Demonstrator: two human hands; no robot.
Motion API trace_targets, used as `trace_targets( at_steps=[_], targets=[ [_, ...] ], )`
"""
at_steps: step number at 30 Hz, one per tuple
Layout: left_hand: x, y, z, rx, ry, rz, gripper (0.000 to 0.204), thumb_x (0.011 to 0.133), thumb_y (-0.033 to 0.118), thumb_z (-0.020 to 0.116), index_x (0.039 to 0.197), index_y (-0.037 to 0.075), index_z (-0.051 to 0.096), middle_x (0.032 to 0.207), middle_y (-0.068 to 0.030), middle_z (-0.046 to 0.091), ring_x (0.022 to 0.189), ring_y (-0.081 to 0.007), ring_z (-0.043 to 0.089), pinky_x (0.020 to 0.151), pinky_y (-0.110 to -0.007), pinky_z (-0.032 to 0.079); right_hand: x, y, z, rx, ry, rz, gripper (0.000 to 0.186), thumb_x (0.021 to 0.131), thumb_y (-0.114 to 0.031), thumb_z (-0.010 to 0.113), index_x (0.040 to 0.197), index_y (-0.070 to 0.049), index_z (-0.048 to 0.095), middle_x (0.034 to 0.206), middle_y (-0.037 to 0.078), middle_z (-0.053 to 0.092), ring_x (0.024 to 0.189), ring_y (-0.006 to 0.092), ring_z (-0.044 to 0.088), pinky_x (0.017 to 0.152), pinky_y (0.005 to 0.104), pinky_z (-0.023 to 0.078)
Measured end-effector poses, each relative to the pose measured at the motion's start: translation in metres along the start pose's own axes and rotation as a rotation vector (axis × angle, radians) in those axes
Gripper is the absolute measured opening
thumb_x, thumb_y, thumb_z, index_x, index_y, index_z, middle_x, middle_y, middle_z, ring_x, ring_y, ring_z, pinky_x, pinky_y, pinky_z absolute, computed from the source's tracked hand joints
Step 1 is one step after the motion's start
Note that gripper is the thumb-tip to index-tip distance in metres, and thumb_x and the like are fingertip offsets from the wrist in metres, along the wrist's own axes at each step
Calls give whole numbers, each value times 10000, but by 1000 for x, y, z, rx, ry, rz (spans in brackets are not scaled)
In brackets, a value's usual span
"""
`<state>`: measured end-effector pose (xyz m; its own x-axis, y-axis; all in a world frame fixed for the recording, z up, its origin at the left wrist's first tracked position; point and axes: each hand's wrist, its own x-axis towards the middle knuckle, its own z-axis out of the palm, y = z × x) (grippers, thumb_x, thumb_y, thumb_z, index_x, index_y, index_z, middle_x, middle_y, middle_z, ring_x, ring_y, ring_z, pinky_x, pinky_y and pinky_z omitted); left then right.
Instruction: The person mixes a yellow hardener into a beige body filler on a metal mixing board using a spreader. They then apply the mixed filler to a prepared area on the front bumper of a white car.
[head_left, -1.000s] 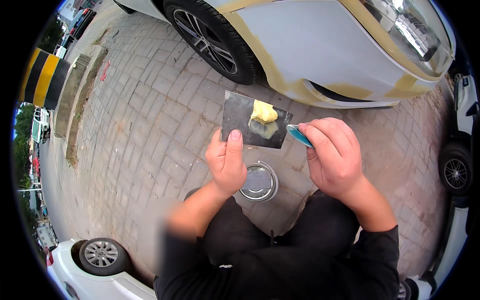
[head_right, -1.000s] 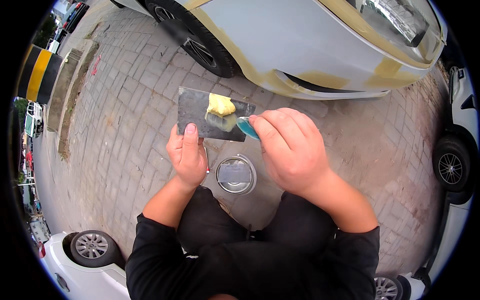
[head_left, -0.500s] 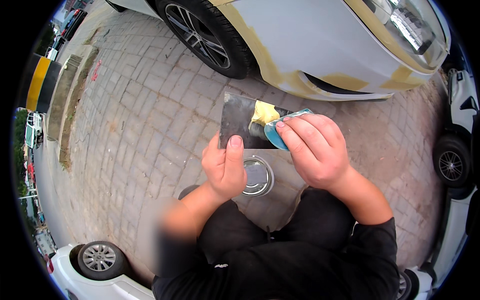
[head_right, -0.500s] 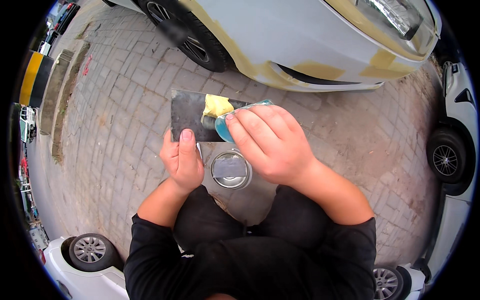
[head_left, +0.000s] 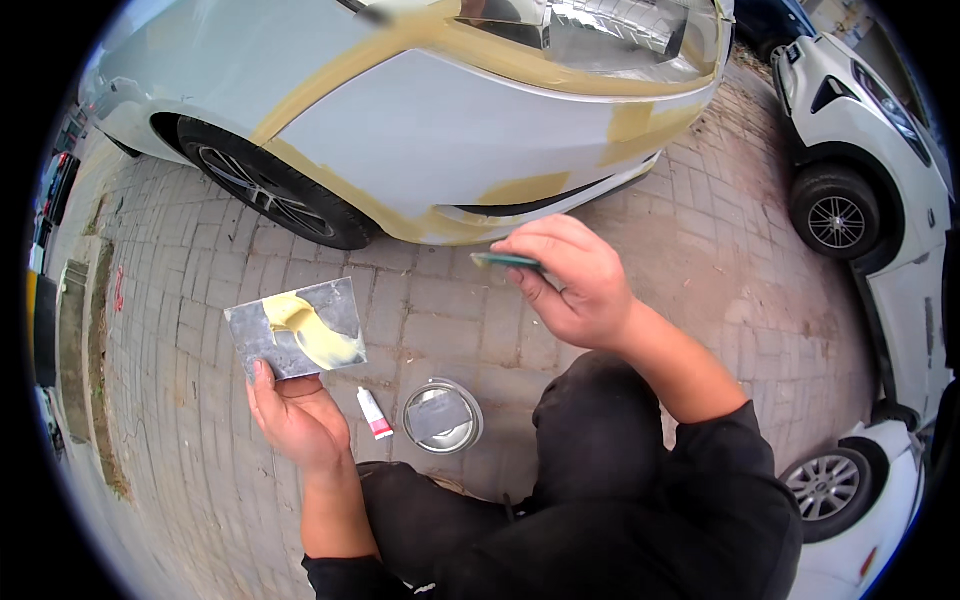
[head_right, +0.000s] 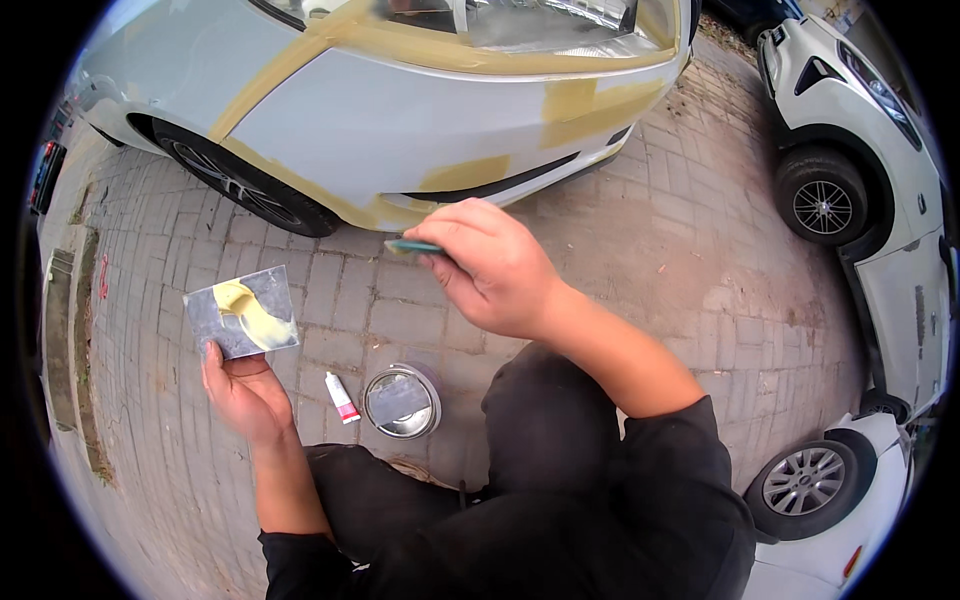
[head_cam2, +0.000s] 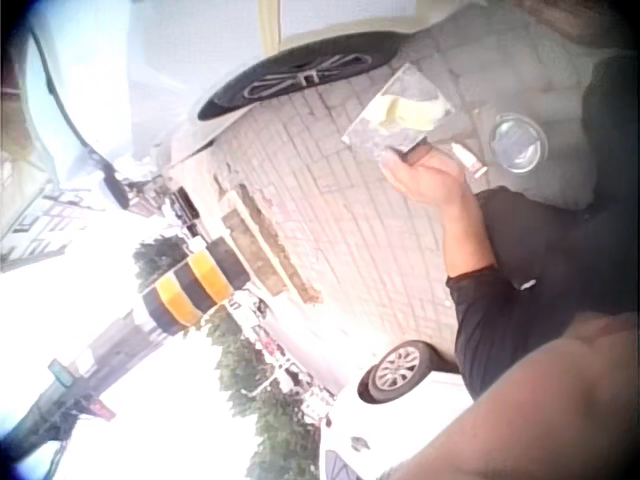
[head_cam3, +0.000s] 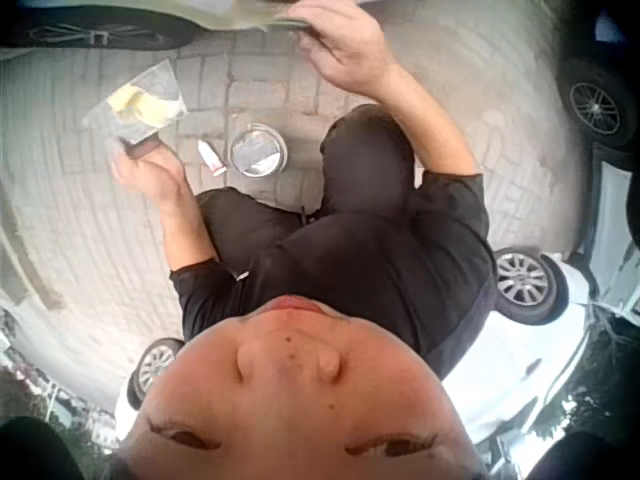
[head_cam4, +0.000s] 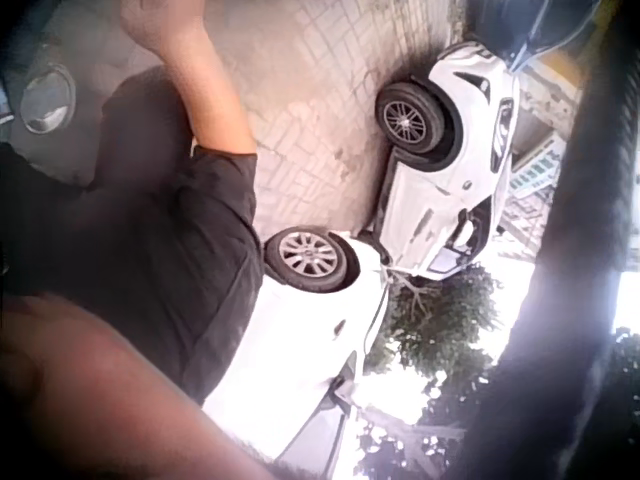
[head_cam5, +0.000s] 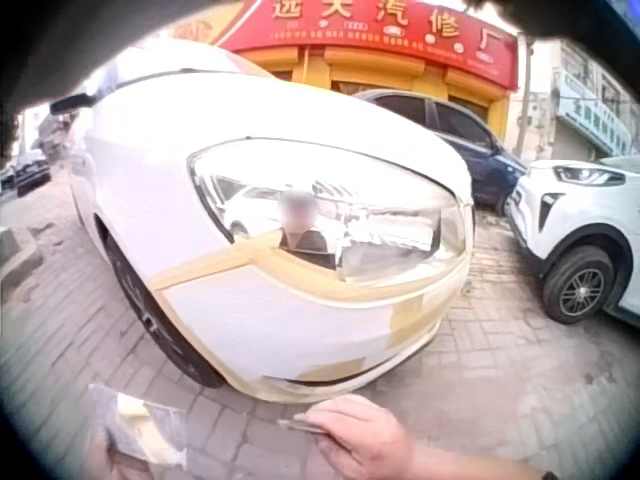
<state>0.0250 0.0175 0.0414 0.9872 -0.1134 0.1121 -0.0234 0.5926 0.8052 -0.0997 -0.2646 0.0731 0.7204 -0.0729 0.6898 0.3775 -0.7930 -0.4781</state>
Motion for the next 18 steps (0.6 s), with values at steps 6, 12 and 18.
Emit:
trace_targets(
  at_steps=[6, 12, 18],
  targets=[
    [0, -11, -4, 35, -42, -43, 296, 1033, 197, 451, 1195, -38, 527, 1181, -139, 616, 1077, -221, 617, 936, -377, 496, -9, 101, -76, -270, 700, 534, 195, 933, -121, 647, 1043, 33, 695, 857, 81, 682, 756, 143, 612, 706, 289, 503],
    [-3, -15, -2, 43, -28, -71, 287, 1034, 186, 445, 1190, -39, 530, 1174, -140, 620, 1066, -222, 624, 922, -376, 505, 5, 109, -80, -516, 646, 507, 173, 908, -125, 613, 973, 15, 691, 824, 165, 653, 777, 312, 621, 729, 391, 492],
    [-1, -21, 0, 40, -76, -88, 281, 1033, 189, 444, 1178, -32, 540, 1160, -137, 629, 1063, -221, 629, 920, -380, 509, 15, 86, -38, -527, 572, 195, 129, 885, -76, 621, 954, 23, 669, 841, 169, 652, 820, 348, 621, 746, 407, 494]
  ],
)
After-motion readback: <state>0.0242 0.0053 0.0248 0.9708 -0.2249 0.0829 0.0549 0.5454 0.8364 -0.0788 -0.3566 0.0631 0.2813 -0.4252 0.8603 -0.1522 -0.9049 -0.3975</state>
